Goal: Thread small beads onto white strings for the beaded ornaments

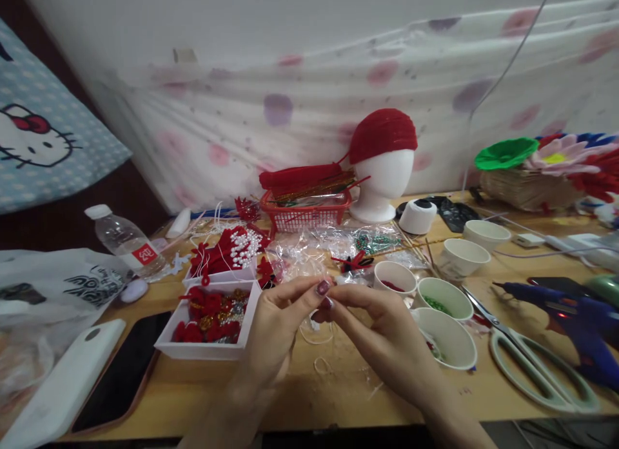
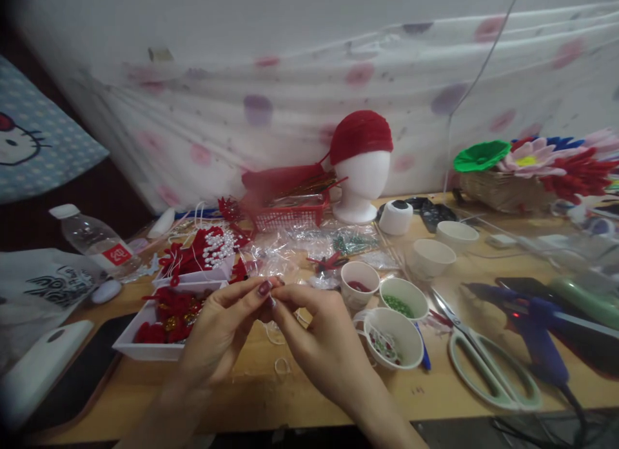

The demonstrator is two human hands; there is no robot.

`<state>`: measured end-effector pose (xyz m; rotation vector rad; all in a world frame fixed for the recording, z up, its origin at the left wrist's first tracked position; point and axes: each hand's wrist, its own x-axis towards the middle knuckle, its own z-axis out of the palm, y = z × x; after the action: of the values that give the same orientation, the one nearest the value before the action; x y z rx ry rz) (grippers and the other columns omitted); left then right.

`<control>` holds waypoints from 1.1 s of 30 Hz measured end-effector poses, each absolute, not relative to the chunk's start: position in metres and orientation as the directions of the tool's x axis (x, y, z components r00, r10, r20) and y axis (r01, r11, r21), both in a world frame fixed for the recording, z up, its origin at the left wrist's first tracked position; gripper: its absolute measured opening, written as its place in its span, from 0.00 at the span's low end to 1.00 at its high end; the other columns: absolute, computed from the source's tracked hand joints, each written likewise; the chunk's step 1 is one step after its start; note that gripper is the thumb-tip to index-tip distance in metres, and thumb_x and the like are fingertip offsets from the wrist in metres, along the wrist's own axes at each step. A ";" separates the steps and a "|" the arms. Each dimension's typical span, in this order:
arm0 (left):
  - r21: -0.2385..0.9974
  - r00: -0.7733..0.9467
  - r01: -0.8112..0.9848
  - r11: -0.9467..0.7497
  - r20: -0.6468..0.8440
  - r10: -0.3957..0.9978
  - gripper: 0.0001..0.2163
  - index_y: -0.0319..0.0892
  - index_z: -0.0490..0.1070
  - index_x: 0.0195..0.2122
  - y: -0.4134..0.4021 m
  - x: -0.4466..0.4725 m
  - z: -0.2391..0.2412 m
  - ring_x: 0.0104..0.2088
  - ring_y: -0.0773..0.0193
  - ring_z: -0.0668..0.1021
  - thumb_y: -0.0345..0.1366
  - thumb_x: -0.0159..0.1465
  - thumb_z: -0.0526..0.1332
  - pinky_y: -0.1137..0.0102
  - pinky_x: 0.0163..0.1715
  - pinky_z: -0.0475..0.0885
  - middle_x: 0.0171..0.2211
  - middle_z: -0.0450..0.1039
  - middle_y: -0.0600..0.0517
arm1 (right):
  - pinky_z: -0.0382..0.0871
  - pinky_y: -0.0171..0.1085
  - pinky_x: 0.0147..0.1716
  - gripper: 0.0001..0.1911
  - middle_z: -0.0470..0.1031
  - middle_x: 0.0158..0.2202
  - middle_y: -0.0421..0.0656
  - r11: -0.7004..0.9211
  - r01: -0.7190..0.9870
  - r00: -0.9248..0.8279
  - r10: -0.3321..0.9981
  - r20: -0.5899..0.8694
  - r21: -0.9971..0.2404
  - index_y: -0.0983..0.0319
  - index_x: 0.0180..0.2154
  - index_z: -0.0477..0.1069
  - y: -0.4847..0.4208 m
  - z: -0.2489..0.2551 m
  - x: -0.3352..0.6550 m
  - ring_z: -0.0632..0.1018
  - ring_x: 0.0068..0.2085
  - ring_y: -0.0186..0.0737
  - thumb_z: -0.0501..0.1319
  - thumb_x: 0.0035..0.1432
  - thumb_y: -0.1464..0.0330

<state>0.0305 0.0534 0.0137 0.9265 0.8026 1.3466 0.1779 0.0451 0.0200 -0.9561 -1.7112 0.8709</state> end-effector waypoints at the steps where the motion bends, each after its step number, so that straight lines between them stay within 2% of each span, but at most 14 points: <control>1: 0.897 0.077 -0.441 0.000 0.037 0.996 0.08 0.46 0.84 0.30 0.054 0.030 0.014 0.33 0.70 0.76 0.41 0.51 0.76 0.78 0.34 0.71 0.30 0.82 0.52 | 0.73 0.34 0.33 0.10 0.83 0.32 0.41 0.439 0.225 -0.240 0.890 0.387 -0.870 0.60 0.39 0.82 0.045 0.020 0.178 0.82 0.33 0.37 0.61 0.62 0.69; 8: 0.914 0.061 -0.406 -0.026 0.056 0.997 0.09 0.46 0.85 0.30 0.051 0.027 0.017 0.32 0.68 0.76 0.43 0.50 0.76 0.75 0.35 0.70 0.29 0.81 0.52 | 0.73 0.33 0.32 0.10 0.82 0.29 0.39 0.467 0.279 -0.265 0.877 0.401 -0.839 0.61 0.35 0.81 0.042 0.022 0.176 0.82 0.32 0.36 0.60 0.63 0.69; 16: 0.914 0.050 -0.406 0.015 0.005 0.999 0.12 0.45 0.85 0.30 0.048 0.024 0.018 0.34 0.67 0.76 0.45 0.47 0.77 0.75 0.34 0.68 0.28 0.81 0.51 | 0.71 0.31 0.31 0.11 0.82 0.28 0.38 0.472 0.317 -0.300 0.873 0.385 -0.823 0.61 0.31 0.78 0.039 0.027 0.174 0.82 0.31 0.34 0.59 0.64 0.68; 20: 0.914 0.065 -0.404 0.016 0.011 0.998 0.12 0.45 0.85 0.32 0.047 0.022 0.020 0.32 0.67 0.75 0.43 0.49 0.77 0.75 0.31 0.68 0.29 0.81 0.51 | 0.70 0.32 0.29 0.12 0.81 0.27 0.38 0.468 0.345 -0.312 0.875 0.372 -0.813 0.61 0.30 0.78 0.037 0.029 0.173 0.81 0.31 0.35 0.58 0.65 0.67; 26: 0.908 0.052 -0.419 0.010 0.012 0.999 0.12 0.43 0.84 0.30 0.046 0.019 0.021 0.33 0.67 0.76 0.43 0.47 0.78 0.75 0.34 0.68 0.27 0.80 0.52 | 0.70 0.32 0.30 0.12 0.83 0.29 0.38 0.475 0.343 -0.326 0.869 0.372 -0.810 0.61 0.32 0.79 0.038 0.030 0.170 0.82 0.31 0.34 0.59 0.64 0.68; 33: 0.898 0.048 -0.441 -0.012 0.037 0.998 0.13 0.40 0.82 0.29 0.044 0.015 0.018 0.29 0.68 0.74 0.44 0.50 0.76 0.75 0.30 0.69 0.27 0.79 0.51 | 0.70 0.33 0.31 0.11 0.82 0.29 0.38 0.473 0.341 -0.350 0.866 0.357 -0.813 0.60 0.33 0.80 0.038 0.031 0.166 0.81 0.32 0.34 0.59 0.65 0.67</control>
<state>0.0153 0.0439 0.0184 0.9103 0.8181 1.3690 0.1657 0.0376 0.0307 -1.0071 -1.9058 0.8143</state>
